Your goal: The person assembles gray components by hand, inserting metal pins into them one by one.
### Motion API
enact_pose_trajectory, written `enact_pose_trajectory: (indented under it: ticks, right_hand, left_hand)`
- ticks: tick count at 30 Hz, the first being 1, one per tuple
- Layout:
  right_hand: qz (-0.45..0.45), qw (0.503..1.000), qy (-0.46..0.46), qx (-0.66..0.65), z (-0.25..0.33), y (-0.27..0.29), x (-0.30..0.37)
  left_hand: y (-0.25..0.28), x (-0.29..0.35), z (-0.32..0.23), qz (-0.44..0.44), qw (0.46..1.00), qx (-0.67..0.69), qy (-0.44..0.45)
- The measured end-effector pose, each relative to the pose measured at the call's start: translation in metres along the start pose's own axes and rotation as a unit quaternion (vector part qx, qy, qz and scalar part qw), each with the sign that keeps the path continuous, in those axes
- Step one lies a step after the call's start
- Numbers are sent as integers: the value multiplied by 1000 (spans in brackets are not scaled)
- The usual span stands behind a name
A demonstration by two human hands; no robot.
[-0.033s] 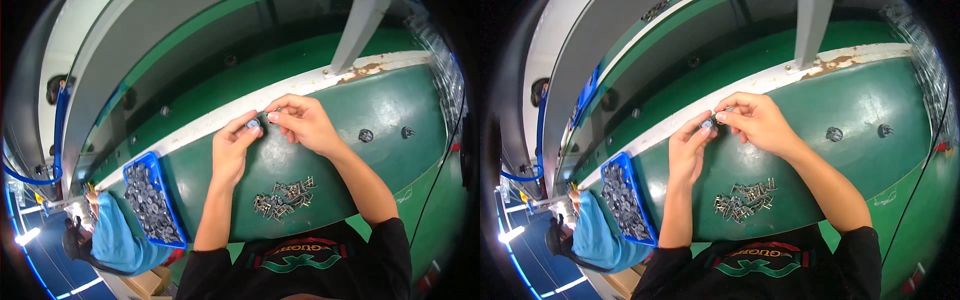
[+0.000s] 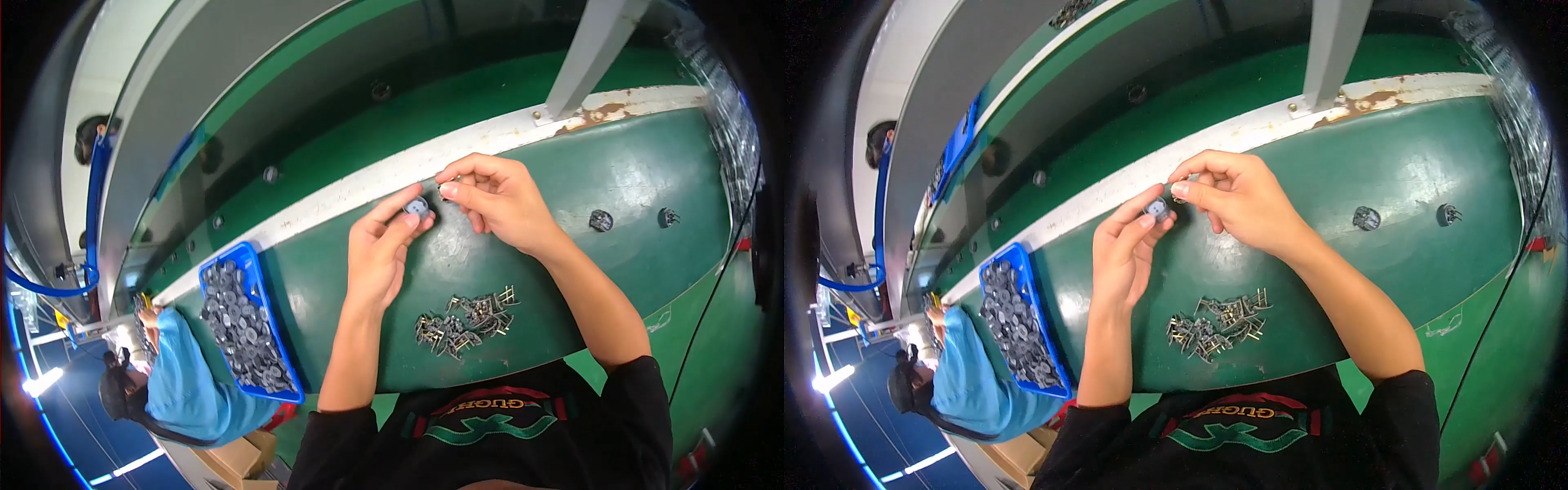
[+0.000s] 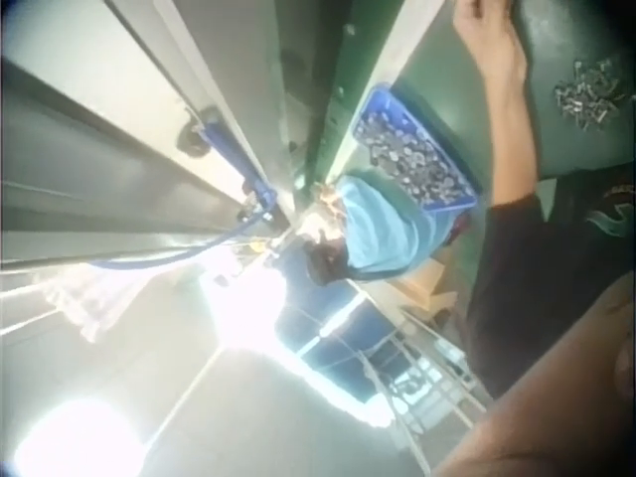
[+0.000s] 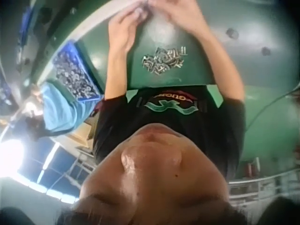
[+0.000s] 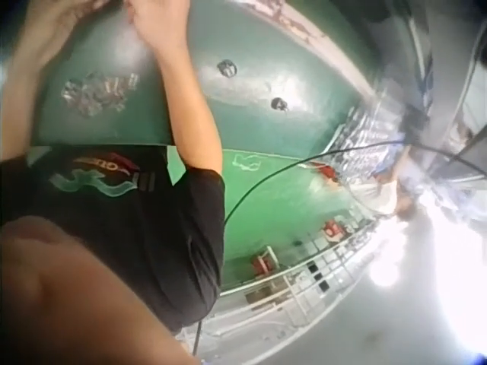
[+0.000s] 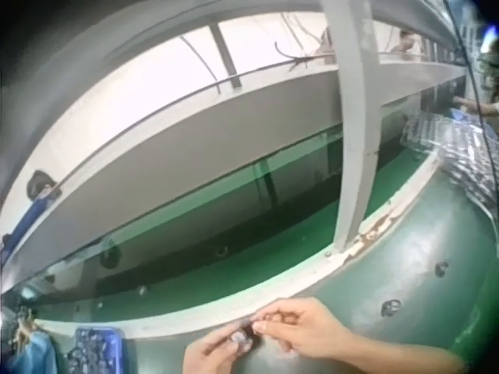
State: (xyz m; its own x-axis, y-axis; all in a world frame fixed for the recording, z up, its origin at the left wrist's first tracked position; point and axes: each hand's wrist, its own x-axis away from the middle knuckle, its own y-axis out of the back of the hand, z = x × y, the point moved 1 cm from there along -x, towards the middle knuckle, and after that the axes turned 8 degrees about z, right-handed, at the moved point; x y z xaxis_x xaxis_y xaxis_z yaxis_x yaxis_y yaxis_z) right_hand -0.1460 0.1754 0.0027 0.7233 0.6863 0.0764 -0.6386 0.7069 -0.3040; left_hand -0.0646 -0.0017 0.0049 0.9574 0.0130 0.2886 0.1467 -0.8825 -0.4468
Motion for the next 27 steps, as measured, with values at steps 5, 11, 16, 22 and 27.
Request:
enact_pose_trajectory:
  ticks: [5, 11, 16, 22, 27]
  right_hand:
    - [-21, 999, 1, 36, -9, -34, 11]
    - [-36, 978, 90, 182, -10, -42, 26]
    - [-38, 952, 155, 263, -12, -47, 25]
    - [-50, 919, 222, 322, -14, -46, 26]
    - [-82, 923, 227, 301, -7, -49, 28]
  left_hand:
    - [16, 37, 14, -23, 998, 1, -64]
    - [14, 44, 19, 20, 979, -88, -185]
    - [11, 46, 16, 26, 986, -25, -166]
    - [11, 46, 14, 55, 986, 130, -85]
    - [16, 47, 20, 56, 994, 69, -57]
